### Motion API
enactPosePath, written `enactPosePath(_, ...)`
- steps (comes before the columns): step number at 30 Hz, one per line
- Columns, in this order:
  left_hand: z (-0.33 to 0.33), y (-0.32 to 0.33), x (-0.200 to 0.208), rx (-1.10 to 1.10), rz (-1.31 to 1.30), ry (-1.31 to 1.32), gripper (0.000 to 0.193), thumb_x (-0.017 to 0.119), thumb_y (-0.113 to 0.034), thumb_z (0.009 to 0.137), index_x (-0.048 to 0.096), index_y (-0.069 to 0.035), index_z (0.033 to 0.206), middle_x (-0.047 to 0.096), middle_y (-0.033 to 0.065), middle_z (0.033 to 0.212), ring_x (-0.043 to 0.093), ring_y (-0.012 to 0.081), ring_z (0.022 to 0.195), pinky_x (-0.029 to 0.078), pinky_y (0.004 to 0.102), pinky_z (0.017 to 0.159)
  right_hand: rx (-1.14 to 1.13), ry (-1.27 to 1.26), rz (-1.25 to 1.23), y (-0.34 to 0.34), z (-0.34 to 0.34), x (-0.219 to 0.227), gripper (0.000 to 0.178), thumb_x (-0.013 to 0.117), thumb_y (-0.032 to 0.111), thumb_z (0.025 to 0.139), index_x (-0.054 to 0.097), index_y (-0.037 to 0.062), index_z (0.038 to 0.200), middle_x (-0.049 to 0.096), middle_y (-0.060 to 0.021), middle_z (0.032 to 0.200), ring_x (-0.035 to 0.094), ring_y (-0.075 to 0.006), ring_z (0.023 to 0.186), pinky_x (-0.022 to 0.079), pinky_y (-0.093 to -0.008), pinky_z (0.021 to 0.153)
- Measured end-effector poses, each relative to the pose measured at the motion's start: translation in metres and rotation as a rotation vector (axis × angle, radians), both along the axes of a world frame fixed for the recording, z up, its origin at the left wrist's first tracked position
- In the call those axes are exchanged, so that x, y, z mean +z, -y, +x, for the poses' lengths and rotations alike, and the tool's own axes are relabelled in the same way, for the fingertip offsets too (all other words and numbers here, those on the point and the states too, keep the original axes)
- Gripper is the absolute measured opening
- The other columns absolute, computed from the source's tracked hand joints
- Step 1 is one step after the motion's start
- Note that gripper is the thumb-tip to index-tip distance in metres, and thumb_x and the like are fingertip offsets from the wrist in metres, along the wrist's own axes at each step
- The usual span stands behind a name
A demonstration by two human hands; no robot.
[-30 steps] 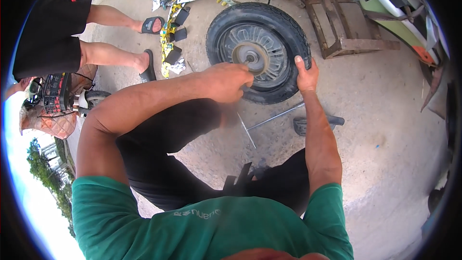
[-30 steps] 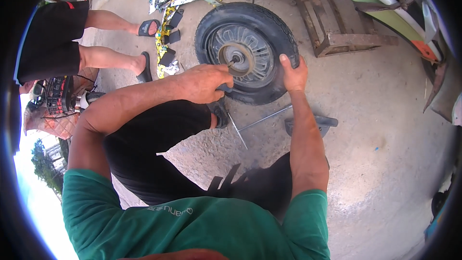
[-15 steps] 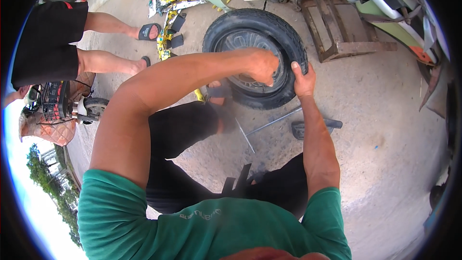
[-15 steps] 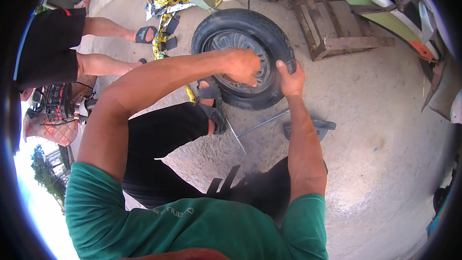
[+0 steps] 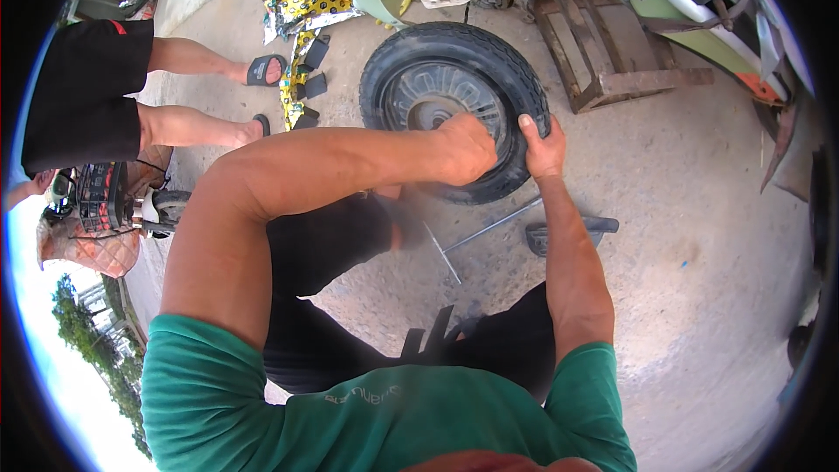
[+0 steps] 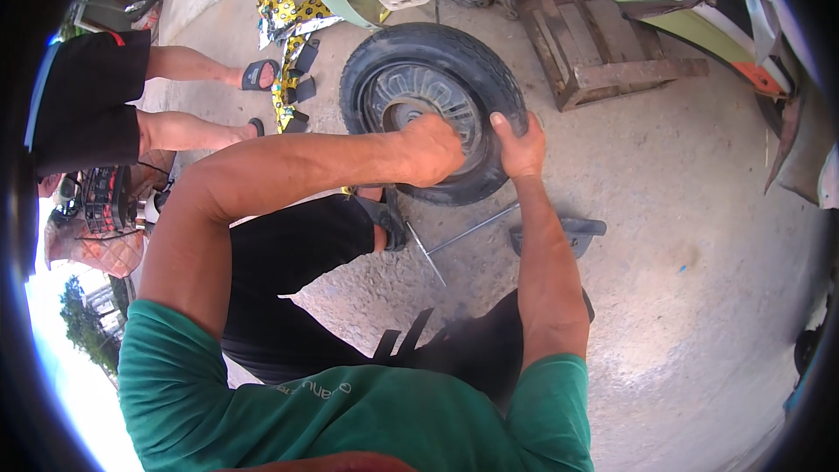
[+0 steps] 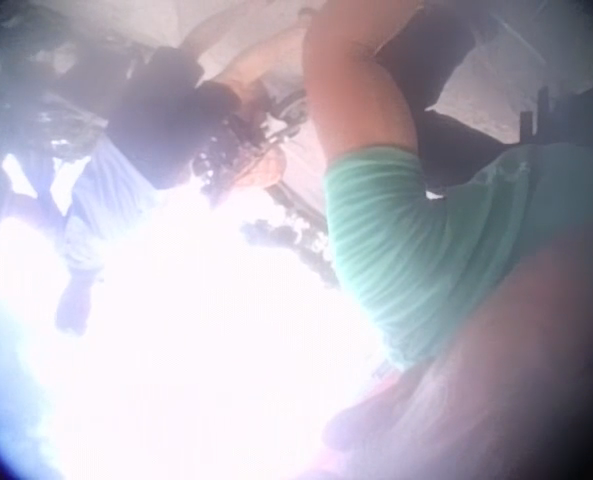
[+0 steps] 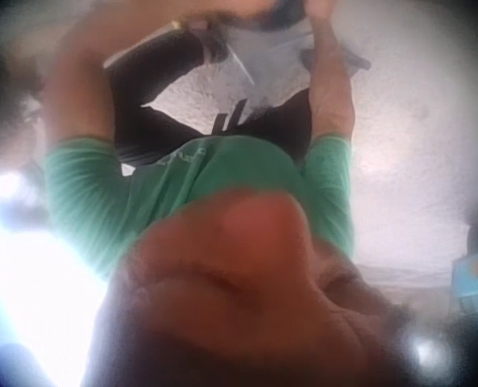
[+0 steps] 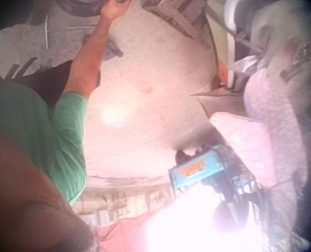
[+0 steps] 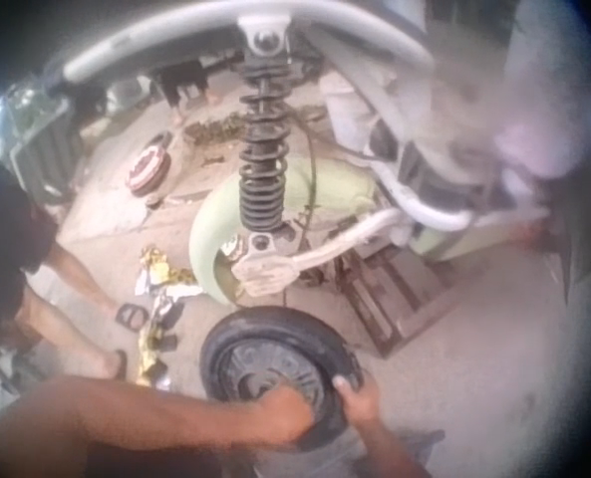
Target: The person replaces a tire on a motorized wheel by placing the hub inside the tire and using a screwdriver to pry the bead over the rim.
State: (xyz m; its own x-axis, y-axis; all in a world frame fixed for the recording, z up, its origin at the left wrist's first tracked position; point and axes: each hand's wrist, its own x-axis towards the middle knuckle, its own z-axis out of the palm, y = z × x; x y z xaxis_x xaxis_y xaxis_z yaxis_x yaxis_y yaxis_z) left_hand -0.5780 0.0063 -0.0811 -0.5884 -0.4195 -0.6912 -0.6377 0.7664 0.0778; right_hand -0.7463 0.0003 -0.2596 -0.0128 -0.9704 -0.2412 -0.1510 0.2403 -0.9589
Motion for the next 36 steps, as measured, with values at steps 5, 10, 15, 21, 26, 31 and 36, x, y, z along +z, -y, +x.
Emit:
enactPosePath(5,0.010,0.012,-0.009,-0.046,-0.037,-0.127,0.014,0.066,-0.015,0.078,0.078,-0.008,0.081,0.076,0.0147,0.084,0.075,0.0323,0.084,0.059,0.0431,0.071,0.015,0.013,-0.025,0.001,0.000,-0.002,0.056,0.081,0.045,0.082,0.068,-0.0023,0.108,0.074,-0.0188,0.101,0.070,-0.0292,0.094,0.052,-0.0391,0.087)
enactPosePath(10,0.011,0.024,-0.015,-0.029,0.083,-0.122,0.019,0.067,-0.017,0.077,0.077,-0.003,0.085,0.075,0.0192,0.086,0.074,0.0376,0.085,0.059,0.0462,0.072,0.025,0.045,-0.010,0.000,0.000,-0.002,0.055,0.082,0.044,0.082,0.068,-0.0023,0.109,0.074,-0.0184,0.100,0.070,-0.0282,0.093,0.052,-0.0388,0.087)
enactPosePath(15,0.012,0.031,-0.014,0.005,0.177,-0.115,0.022,0.069,-0.019,0.077,0.076,-0.003,0.090,0.074,0.0205,0.087,0.072,0.0401,0.088,0.058,0.0484,0.078,0.005,0.053,-0.019,0.000,0.001,0.003,0.055,0.083,0.043,0.081,0.068,-0.0028,0.109,0.074,-0.0184,0.099,0.070,-0.0281,0.092,0.053,-0.0386,0.087)
enactPosePath(21,0.013,0.028,-0.012,0.015,0.186,-0.086,0.025,0.071,-0.021,0.078,0.076,-0.006,0.097,0.074,0.0194,0.092,0.072,0.0391,0.094,0.057,0.0492,0.082,0.008,0.045,-0.021,0.001,0.003,0.007,0.058,0.084,0.042,0.081,0.066,-0.0048,0.110,0.074,-0.0196,0.100,0.070,-0.0292,0.093,0.053,-0.0391,0.087)
enactPosePath(26,0.009,0.025,-0.007,-0.025,0.166,-0.017,0.023,0.071,-0.020,0.078,0.076,-0.005,0.094,0.075,0.0190,0.092,0.072,0.0386,0.094,0.058,0.0480,0.081,-0.009,0.029,-0.026,0.002,0.001,0.009,0.057,0.083,0.041,0.081,0.066,-0.0051,0.111,0.073,-0.0201,0.100,0.070,-0.0305,0.093,0.053,-0.0391,0.087)
enactPosePath(31,0.012,0.008,-0.007,-0.165,0.024,0.012,0.014,0.070,-0.017,0.078,0.080,-0.009,0.084,0.077,0.0122,0.088,0.075,0.0311,0.088,0.058,0.0424,0.074,0.000,0.019,-0.027,0.001,0.001,0.018,0.057,0.083,0.041,0.081,0.067,-0.0046,0.110,0.074,-0.0202,0.101,0.070,-0.0313,0.094,0.053,-0.0395,0.088)
enactPosePath(36,0.003,-0.018,-0.015,-0.190,-0.020,0.130,0.014,0.070,-0.018,0.081,0.082,-0.016,0.088,0.079,0.0054,0.093,0.076,0.0247,0.092,0.056,0.0380,0.070,0.012,-0.001,-0.018,0.001,0.002,0.019,0.056,0.082,0.042,0.081,0.067,-0.0036,0.110,0.074,-0.0204,0.103,0.071,-0.0314,0.094,0.053,-0.0403,0.088)
